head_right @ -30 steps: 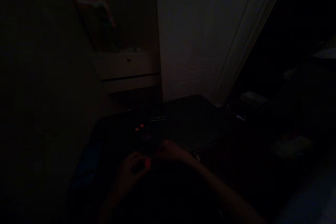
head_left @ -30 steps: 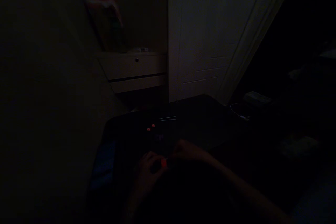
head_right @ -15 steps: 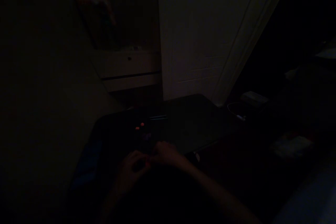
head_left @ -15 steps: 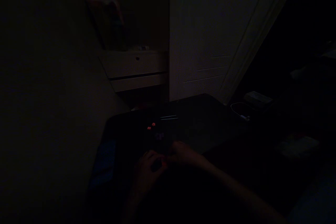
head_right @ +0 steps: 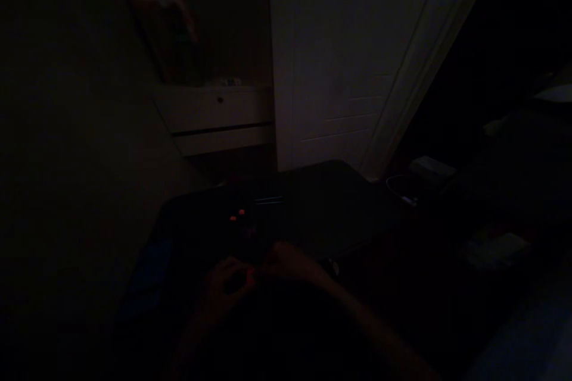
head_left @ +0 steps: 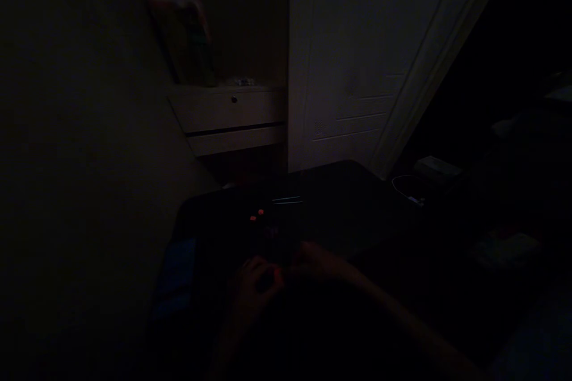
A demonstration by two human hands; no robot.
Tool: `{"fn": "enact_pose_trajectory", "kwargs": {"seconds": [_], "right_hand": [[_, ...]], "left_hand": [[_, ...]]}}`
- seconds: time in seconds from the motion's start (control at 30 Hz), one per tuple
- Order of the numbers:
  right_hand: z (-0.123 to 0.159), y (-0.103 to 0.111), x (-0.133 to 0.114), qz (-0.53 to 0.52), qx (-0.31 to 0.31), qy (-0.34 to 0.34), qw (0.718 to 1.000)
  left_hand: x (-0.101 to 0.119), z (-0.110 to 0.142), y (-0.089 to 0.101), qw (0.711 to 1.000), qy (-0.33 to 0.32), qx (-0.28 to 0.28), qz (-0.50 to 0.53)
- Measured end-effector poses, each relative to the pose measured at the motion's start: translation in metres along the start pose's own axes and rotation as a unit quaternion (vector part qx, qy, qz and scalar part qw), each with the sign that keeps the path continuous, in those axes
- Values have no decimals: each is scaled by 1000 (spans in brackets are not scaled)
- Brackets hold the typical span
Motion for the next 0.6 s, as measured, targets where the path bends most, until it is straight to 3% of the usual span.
{"fn": "enact_pose_trajectory", "kwargs": {"seconds": [0.13,0.23,0.6], "right_hand": [[-5,-11,-5,9,7,30,999],[-6,-12,-6,42,15,6,999],[8,4,-2,64,11,-30,997]], "left_hand": [[-1,0,-1,1000,-3,2,-4],[-1,0,-1,1000,-3,-3,1],[3,-1,2,1000,7,-4,-1]]}}
Point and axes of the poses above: each hand's wrist, its own z-axis away from the middle knuckle, its own y-axis out of the back of the hand, x = y × z, the point moved 9 cm from there along -z, towards the middle knuckle, and after that the axes turned 5 degrees about -z, right-handed, at the moved point
